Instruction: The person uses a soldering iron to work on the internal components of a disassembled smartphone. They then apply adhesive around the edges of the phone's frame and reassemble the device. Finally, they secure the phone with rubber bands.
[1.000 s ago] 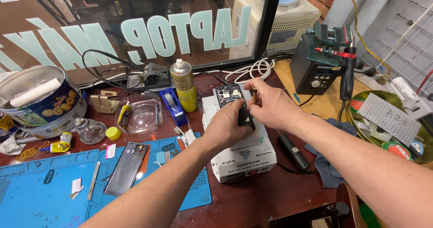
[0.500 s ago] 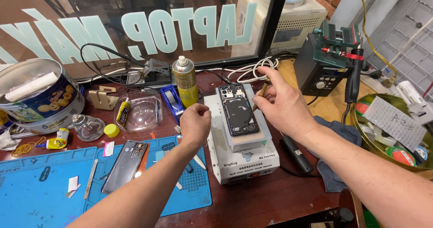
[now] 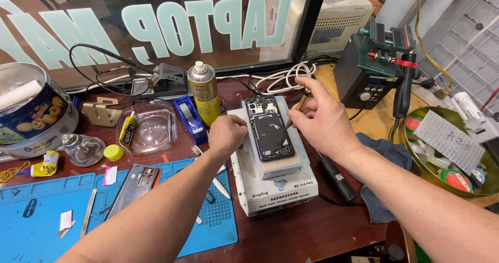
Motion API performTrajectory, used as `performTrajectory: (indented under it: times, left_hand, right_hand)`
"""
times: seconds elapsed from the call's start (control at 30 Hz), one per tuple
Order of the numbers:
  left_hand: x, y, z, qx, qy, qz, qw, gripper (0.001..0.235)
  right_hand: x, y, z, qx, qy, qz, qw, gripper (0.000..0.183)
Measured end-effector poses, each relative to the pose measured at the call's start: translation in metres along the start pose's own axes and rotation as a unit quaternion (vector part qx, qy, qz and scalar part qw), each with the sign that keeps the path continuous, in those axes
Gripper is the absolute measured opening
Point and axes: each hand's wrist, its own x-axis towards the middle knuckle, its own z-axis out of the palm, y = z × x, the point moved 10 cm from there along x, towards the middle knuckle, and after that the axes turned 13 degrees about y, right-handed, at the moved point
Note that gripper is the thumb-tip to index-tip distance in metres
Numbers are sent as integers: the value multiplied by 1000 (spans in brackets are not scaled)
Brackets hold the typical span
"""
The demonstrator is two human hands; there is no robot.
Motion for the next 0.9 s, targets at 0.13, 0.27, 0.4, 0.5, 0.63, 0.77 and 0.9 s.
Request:
performTrajectory:
  times: [0.13, 0.27, 0.4, 0.5, 0.63, 0.77, 0.9]
  left_hand:
    - [0, 6, -4, 46, 51, 46, 997, 17]
    - [-3, 11, -4, 44, 63, 122, 990, 16]
    - [-2, -7, 1, 3, 0, 68, 998, 20]
    - [-2, -6, 2, -17, -14, 59, 998, 25]
    - [-2, -5, 2, -3, -12, 61, 998, 26]
    - [-1, -2, 5, 32, 33, 82, 996, 22]
    - [-11, 27, -12, 43, 142, 229, 962, 12]
  right_hand:
    - [1, 3, 5, -13, -7, 18, 1000, 63]
    - [1, 6, 3, -35, -13, 24, 999, 64]
    - [1, 6, -3, -37, -11, 15, 999, 62]
    - [-1, 10, -4, -9, -14, 35, 999, 62]
    - [-3, 12, -4, -11, -11, 34, 999, 62]
    - [-6, 15, -6, 7, -11, 44, 999, 63]
    - [-6, 18, -8, 28, -8, 57, 998, 63]
